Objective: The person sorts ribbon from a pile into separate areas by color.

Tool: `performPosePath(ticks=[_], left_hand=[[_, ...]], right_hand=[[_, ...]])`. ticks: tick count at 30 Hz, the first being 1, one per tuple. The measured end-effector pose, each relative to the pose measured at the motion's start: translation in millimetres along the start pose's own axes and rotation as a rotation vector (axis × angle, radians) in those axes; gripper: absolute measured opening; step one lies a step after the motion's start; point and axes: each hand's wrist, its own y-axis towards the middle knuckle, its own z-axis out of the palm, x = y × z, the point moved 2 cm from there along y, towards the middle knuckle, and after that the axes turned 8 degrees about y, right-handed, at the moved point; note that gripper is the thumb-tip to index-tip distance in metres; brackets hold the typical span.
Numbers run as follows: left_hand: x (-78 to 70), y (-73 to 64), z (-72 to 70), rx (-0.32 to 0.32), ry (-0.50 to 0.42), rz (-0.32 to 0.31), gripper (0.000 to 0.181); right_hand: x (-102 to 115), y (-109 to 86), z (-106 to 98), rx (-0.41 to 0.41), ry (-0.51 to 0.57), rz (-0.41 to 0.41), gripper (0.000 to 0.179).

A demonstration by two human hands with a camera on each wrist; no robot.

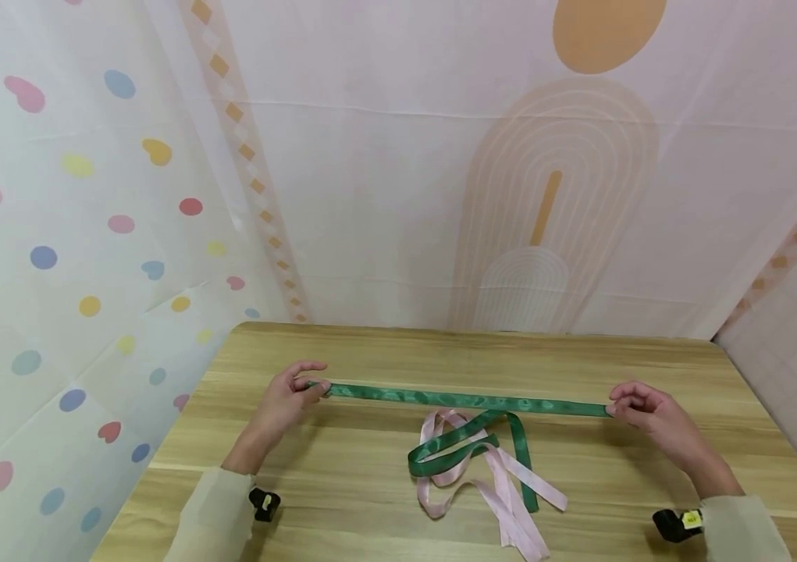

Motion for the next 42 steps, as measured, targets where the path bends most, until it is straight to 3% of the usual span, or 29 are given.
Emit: performPosePath(ticks=[5,22,33,42], left_hand=[[1.2,2.0,-3.5,-0.015,-0.012,-0.036,0.044],[1.0,14.5,-5.2,-0.059,-0.035,-0.05,0.041],[7.7,23.6,-7.4,-0.095,-0.051,-0.097,0.041],[15.3,29.5,-8.1,-0.107,-0.028,-0.107,0.038]], right_hand=[[-5.5,-0.1,-5.6,-0.019,-0.001,0.014,0.022],[-8.3,7.4,-15.1,-0.067,0.034,0.005,0.012],[-6.6,14.4,-15.2,-0.065,0.013,0.095,0.021],[-9.3,21.2,-13.3,-0.046,0.022,0.092,0.028]])
